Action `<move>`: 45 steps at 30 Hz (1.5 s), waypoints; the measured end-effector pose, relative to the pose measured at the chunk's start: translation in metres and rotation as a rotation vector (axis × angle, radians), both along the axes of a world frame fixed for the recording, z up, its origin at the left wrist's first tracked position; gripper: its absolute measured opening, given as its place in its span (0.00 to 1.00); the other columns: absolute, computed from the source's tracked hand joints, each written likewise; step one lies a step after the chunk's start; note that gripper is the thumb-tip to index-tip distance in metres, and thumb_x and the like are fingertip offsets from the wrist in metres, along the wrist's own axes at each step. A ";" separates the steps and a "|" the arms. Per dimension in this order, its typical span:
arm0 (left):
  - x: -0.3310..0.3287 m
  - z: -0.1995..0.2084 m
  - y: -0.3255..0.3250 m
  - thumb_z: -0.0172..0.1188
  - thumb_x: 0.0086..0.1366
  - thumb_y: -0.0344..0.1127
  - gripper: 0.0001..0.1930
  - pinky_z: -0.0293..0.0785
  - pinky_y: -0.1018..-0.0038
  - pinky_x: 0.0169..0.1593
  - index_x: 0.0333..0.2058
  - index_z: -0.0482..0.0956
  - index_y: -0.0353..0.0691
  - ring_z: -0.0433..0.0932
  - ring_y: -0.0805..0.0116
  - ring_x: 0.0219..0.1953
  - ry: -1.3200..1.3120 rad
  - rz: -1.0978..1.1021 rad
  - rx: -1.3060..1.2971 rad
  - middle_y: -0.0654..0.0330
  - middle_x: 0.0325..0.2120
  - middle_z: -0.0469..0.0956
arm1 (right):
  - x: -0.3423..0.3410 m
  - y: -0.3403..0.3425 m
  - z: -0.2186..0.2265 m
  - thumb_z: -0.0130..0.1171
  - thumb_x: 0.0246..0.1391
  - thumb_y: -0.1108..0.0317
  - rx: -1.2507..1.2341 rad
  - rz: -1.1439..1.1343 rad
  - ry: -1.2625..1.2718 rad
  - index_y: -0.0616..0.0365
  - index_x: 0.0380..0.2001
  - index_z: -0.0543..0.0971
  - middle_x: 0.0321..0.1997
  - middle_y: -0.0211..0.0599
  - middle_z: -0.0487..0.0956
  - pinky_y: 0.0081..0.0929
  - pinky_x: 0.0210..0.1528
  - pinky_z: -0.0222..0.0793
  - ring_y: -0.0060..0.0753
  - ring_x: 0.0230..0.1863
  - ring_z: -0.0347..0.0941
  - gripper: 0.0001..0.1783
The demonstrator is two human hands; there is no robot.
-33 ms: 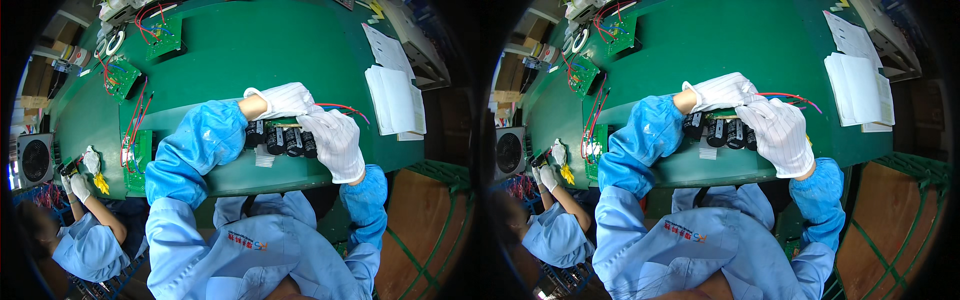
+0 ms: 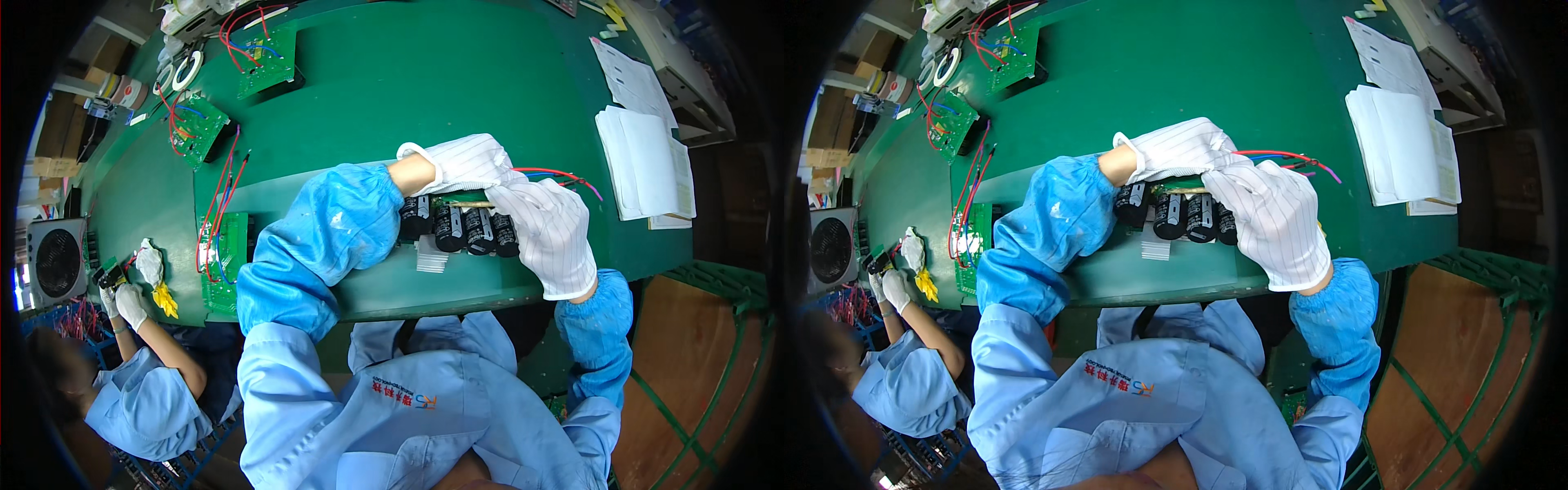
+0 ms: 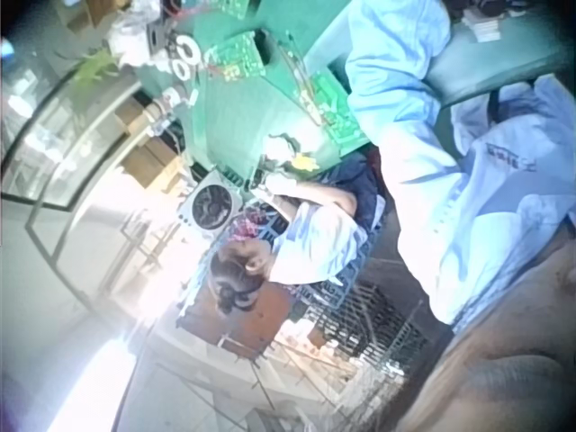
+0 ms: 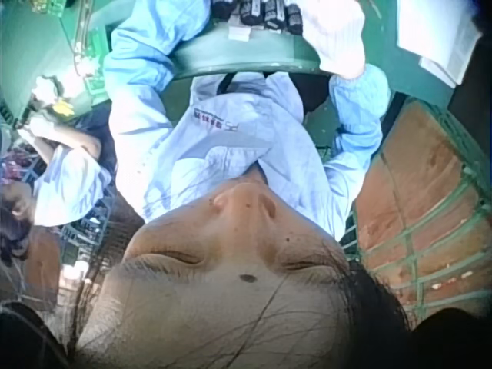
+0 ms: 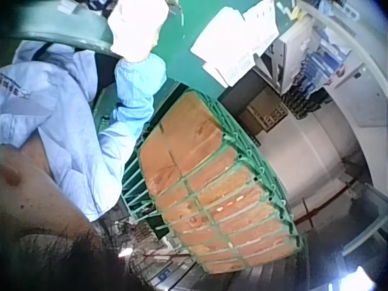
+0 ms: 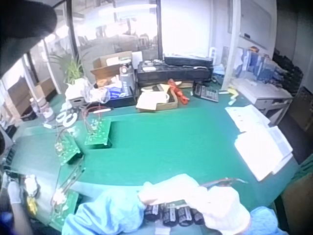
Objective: Assemble electronic components onto a printed circuit board.
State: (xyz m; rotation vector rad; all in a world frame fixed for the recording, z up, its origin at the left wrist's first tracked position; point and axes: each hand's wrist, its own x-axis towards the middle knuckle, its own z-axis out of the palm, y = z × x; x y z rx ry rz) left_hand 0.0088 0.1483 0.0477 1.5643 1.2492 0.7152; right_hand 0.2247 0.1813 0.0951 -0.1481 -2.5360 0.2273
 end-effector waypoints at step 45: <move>-0.013 -0.016 -0.032 0.62 0.69 0.42 0.14 0.77 0.67 0.47 0.41 0.82 0.34 0.78 0.64 0.40 -0.586 0.398 -0.149 0.58 0.35 0.80 | 0.101 -0.027 0.039 0.62 0.50 0.82 -0.068 -0.444 0.165 0.59 0.43 0.84 0.42 0.39 0.86 0.33 0.40 0.78 0.41 0.38 0.82 0.16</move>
